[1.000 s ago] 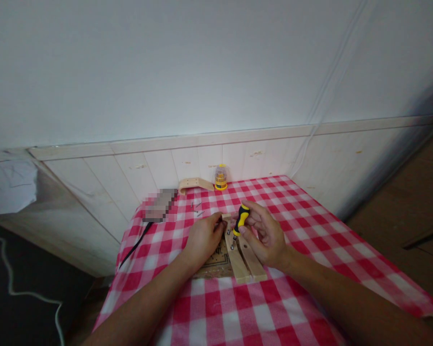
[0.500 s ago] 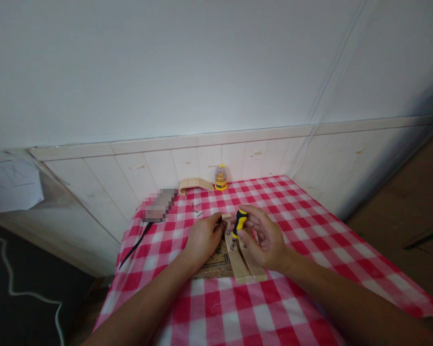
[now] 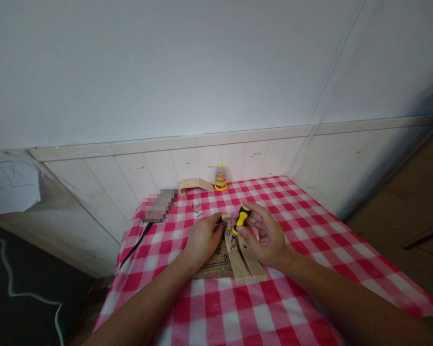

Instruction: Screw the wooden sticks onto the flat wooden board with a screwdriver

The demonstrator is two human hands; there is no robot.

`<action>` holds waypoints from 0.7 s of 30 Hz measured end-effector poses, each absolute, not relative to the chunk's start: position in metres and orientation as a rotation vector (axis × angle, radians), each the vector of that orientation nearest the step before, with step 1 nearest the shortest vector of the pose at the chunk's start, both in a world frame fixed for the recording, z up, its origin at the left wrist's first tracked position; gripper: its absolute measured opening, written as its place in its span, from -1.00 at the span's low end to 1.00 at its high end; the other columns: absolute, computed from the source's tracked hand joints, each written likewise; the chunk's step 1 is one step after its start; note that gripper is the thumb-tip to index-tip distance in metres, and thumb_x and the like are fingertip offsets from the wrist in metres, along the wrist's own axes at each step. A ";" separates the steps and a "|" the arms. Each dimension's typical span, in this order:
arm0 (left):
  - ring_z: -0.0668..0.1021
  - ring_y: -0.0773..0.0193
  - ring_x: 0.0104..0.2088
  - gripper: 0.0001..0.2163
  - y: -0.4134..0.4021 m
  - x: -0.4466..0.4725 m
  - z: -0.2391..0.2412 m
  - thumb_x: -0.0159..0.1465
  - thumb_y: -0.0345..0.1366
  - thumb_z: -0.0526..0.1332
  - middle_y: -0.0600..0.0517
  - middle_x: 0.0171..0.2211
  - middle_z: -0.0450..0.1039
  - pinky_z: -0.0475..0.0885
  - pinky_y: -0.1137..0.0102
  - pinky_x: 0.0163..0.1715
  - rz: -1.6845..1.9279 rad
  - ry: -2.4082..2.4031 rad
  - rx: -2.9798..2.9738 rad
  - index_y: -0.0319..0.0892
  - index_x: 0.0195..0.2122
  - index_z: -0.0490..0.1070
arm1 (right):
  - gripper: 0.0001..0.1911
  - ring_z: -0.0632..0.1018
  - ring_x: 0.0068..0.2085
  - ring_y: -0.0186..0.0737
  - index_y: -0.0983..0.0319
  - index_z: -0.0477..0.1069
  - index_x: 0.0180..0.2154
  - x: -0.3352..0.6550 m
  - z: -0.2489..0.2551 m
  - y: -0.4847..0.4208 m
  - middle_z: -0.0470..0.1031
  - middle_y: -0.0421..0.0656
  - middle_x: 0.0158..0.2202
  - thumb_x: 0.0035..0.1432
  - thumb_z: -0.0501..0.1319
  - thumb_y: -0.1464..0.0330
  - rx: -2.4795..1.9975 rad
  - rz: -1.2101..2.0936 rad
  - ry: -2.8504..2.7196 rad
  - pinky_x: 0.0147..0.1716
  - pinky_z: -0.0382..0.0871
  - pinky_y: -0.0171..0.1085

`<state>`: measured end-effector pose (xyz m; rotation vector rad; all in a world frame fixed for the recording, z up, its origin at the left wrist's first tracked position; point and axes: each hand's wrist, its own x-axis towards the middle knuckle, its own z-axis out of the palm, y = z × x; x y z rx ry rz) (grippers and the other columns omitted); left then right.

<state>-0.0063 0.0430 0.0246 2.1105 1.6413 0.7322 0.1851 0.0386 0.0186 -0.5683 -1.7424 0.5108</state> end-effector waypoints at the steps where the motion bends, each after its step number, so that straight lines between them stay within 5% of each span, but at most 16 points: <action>1: 0.68 0.13 -0.24 -0.81 0.043 -0.006 0.025 0.42 -0.27 0.12 -0.03 -0.24 0.68 0.35 0.41 -0.34 0.730 1.644 2.108 -0.09 -0.09 0.53 | -0.41 0.71 -0.08 -0.10 0.05 0.21 0.33 0.184 0.018 0.040 0.61 -0.02 -0.01 0.34 0.27 0.42 -0.571 0.512 -1.711 -0.07 0.67 -0.14; 21: 0.68 0.14 -0.28 -0.80 0.043 -0.006 0.025 0.44 -0.25 0.11 -0.03 -0.26 0.68 0.32 0.40 -0.38 0.731 1.649 2.107 -0.09 -0.07 0.52 | -0.46 0.68 0.02 -0.09 0.02 0.21 0.33 0.184 0.012 0.048 0.58 -0.02 0.10 0.39 0.23 0.38 -0.653 0.471 -1.718 0.03 0.63 -0.04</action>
